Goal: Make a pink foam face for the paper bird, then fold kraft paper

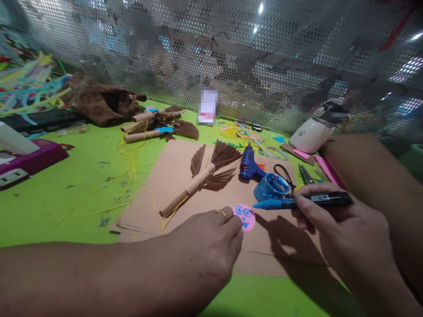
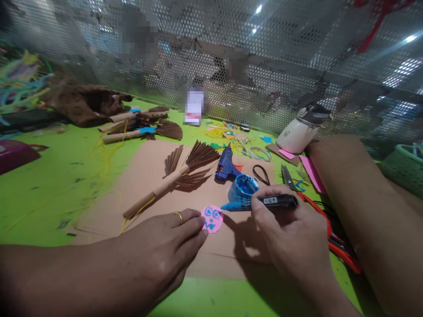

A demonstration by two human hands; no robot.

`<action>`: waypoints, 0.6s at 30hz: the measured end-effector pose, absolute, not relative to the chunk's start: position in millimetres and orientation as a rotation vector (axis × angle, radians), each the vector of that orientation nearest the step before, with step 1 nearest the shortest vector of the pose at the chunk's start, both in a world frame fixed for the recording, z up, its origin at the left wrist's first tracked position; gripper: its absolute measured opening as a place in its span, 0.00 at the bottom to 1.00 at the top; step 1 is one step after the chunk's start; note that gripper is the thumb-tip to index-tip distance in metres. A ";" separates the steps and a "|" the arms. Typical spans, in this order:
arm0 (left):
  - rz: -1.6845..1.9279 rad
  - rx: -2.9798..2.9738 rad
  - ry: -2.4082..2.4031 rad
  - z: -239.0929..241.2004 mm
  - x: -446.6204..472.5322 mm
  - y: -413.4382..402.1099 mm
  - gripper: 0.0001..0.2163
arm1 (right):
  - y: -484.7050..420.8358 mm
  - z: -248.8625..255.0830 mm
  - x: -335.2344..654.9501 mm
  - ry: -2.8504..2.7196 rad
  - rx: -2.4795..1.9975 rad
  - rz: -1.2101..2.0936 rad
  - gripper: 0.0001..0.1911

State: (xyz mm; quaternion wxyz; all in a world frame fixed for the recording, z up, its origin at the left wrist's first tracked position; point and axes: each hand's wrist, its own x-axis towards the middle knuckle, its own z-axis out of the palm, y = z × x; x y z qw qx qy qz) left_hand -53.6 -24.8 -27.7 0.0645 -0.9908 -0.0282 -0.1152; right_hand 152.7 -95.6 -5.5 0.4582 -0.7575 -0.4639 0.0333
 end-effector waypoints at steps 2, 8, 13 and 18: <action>-0.356 -2.988 -0.085 -27.7 -53.6 -24.9 0.07 | -95.9 -5.8 156.5 -1.137 -1.849 0.082 0.07; -0.356 -3.017 -0.082 -25.2 -54.1 -22.9 0.10 | -94.5 -6.1 151.9 -1.156 -1.831 0.155 0.07; -0.342 -3.036 -0.107 -25.6 -54.3 -22.6 0.11 | -92.1 -10.7 141.4 -1.298 -1.773 0.171 0.08; -0.375 -3.022 -0.096 -27.0 -54.2 -22.3 0.10 | -89.6 -14.7 139.1 -1.312 -1.734 0.233 0.09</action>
